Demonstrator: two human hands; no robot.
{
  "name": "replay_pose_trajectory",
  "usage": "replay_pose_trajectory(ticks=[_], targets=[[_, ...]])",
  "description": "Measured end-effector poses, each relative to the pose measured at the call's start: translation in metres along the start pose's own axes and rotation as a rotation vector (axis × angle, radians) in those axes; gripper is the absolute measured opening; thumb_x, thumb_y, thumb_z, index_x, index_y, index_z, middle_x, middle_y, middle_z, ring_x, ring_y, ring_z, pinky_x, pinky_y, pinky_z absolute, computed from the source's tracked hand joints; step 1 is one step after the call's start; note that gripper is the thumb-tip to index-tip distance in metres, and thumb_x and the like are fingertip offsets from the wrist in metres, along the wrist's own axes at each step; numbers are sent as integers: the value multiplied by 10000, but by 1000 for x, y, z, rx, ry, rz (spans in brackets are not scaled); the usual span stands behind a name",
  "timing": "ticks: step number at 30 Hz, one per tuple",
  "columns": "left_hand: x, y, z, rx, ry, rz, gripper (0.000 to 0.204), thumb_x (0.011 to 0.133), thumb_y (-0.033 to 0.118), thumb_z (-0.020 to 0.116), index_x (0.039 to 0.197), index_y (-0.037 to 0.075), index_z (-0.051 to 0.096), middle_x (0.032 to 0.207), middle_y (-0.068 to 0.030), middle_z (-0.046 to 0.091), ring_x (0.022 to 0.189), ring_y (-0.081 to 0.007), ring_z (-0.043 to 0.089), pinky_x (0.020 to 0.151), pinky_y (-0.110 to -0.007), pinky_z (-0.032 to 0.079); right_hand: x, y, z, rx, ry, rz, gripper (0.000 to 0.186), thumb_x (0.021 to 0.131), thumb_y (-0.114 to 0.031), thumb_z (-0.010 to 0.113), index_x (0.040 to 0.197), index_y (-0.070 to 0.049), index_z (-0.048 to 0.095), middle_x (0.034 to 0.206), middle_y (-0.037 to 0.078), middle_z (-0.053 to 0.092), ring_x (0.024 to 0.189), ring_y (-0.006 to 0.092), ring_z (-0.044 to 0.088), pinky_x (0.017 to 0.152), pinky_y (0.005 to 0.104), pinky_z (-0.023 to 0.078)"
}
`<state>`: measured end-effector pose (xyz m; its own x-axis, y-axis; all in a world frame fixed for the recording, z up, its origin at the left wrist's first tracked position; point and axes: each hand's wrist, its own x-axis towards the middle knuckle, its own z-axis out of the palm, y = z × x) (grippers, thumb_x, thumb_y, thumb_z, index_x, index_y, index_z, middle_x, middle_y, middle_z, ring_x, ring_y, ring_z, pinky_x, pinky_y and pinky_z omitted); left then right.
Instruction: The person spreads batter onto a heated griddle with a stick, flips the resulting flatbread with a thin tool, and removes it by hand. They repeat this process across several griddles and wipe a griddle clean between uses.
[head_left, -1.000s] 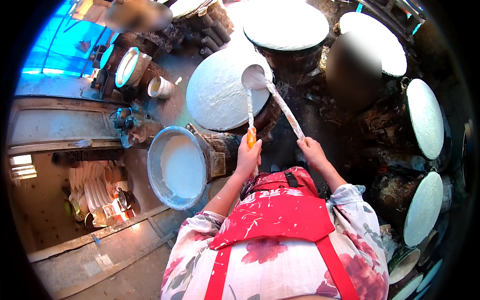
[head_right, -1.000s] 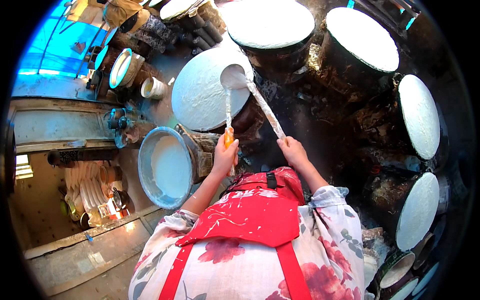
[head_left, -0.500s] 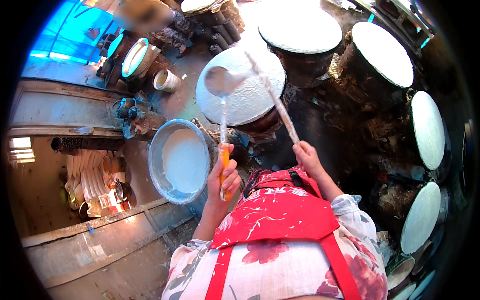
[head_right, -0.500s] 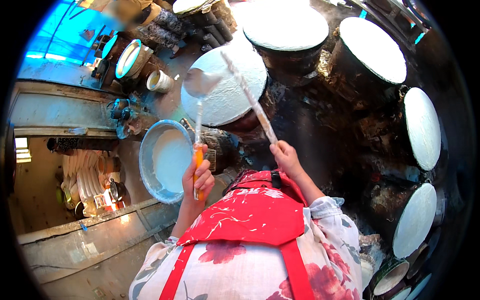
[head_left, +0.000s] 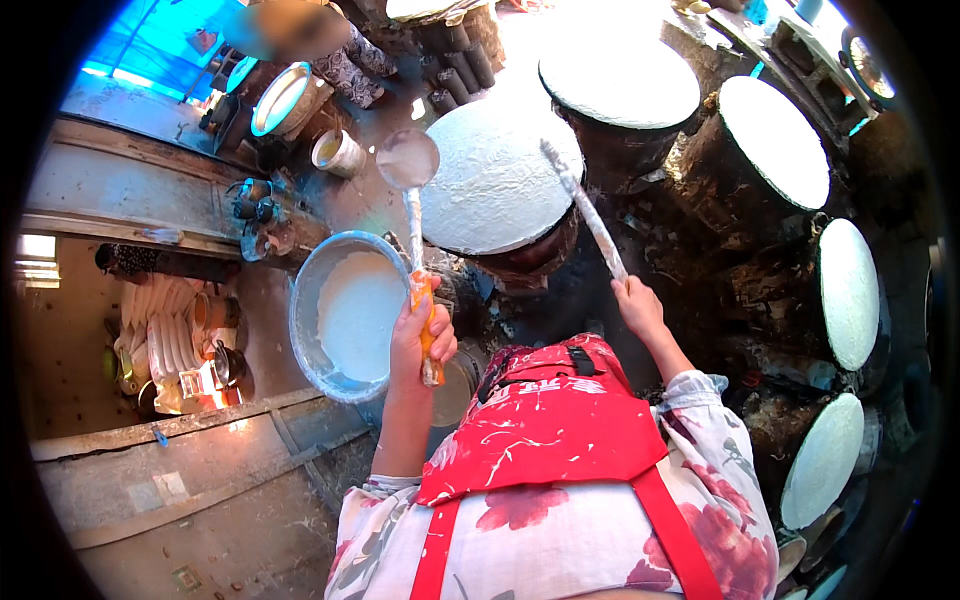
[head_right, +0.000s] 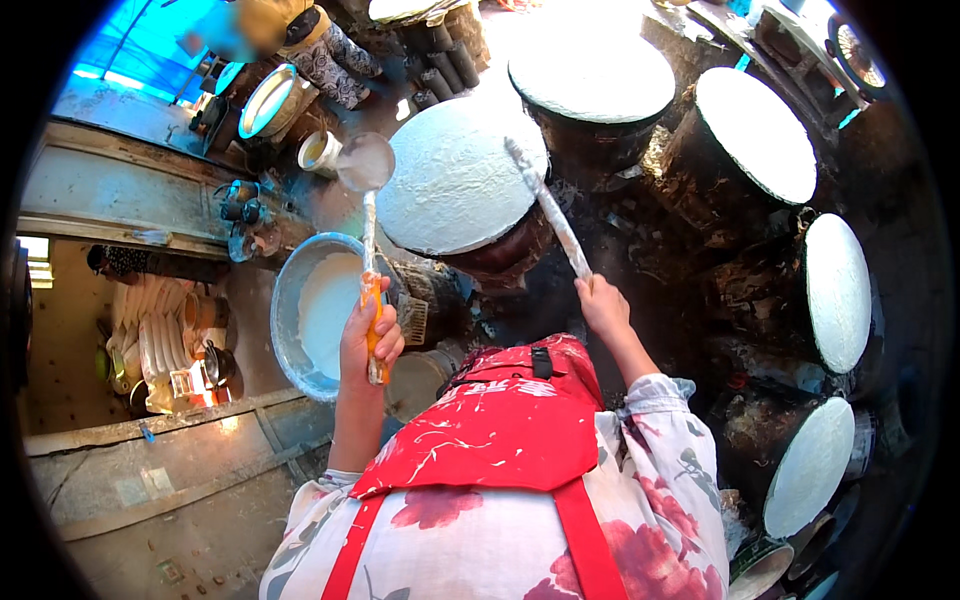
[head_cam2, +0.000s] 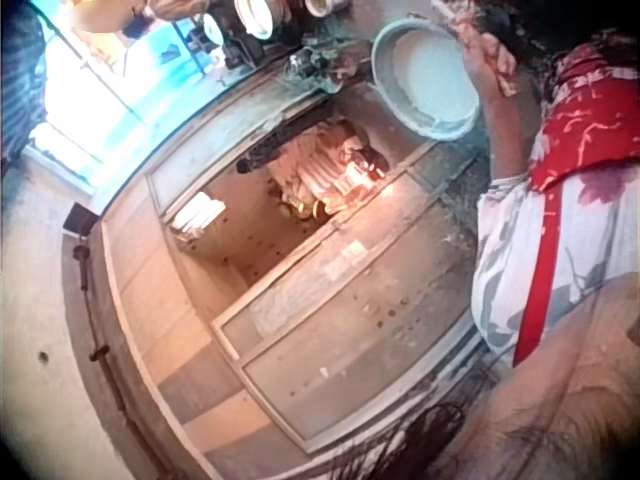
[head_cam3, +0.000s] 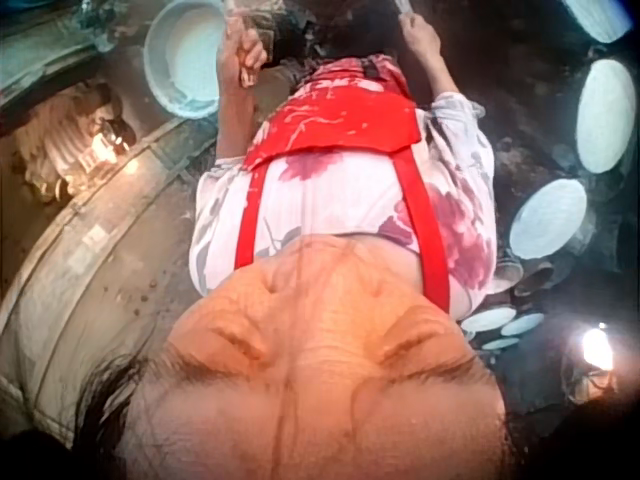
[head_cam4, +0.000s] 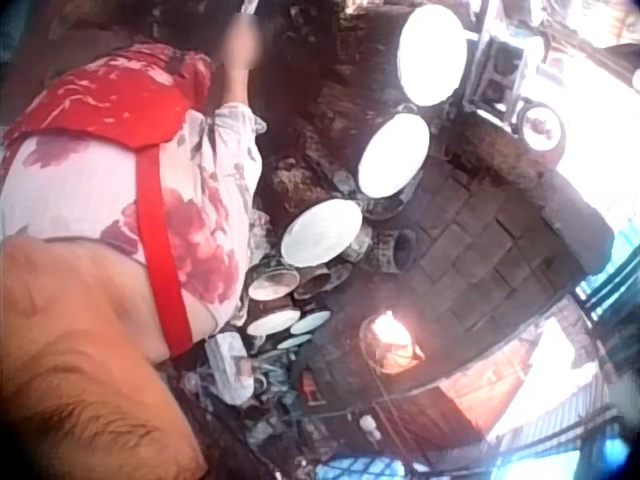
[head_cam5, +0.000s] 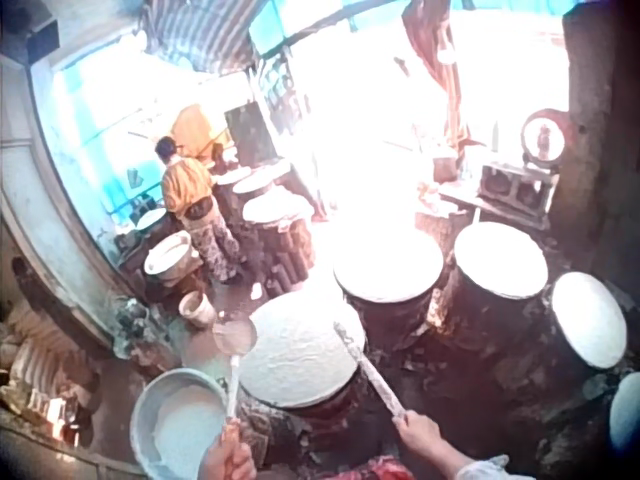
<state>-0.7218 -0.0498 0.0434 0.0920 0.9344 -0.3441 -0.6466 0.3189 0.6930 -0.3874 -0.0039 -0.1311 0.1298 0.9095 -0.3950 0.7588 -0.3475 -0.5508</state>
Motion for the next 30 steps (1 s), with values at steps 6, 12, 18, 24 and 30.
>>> replay_pose_trajectory(ticks=[6, 12, 18, 24, 30], targets=[[-16, 0, -21, -107, 106, 11, 302, 990, 229, 429, 1246, 72, 463, 673, -9, 436, 416, -72, 412, 373, -223, 372, 30, -33, -26, 164, -172, 65, 428, 929, -447, 441, 925, -43, 581, 745, 141, 644, 576, 279, 632, 581, 400, 496], [-28, 7, -44, -231, 151, 29, 304, 993, 236, 419, 1237, 60, 462, 678, -3, 437, 431, -65, 414, 394, -219, 377, -35, -27, 22, 442, -461, 109, 456, 892, -466, 510, 951, -22, 596, 809, 128, 632, 759, 265, 620, 714, 409, 475], [-36, 11, -51, -357, 138, 25, 310, 994, 221, 411, 1238, 34, 451, 675, -4, 432, 430, -64, 412, 404, -218, 373, 2, -15, 8, 858, -210, 54, 295, 913, -376, 558, 897, -81, 554, 582, -12, 470, 446, 93, 443, 408, 269, 383], [-41, 18, -54, -466, 108, 28, 305, 997, 201, 404, 1222, 0, 451, 660, 0, 425, 428, -56, 408, 410, -212, 355, -12, -51, 13, 530, -545, -119, 303, 909, -395, 562, 819, -108, 526, 543, -50, 407, 375, 62, 358, 330, 236, 290], [-55, 16, -72, -500, 141, 47, 292, 997, 208, 403, 1189, 3, 483, 662, 0, 434, 441, -61, 419, 420, -215, 357, 14, -71, 3, 453, -346, -32, 342, 910, -383, 552, 842, -48, 560, 563, -15, 461, 381, 96, 393, 342, 271, 321]])
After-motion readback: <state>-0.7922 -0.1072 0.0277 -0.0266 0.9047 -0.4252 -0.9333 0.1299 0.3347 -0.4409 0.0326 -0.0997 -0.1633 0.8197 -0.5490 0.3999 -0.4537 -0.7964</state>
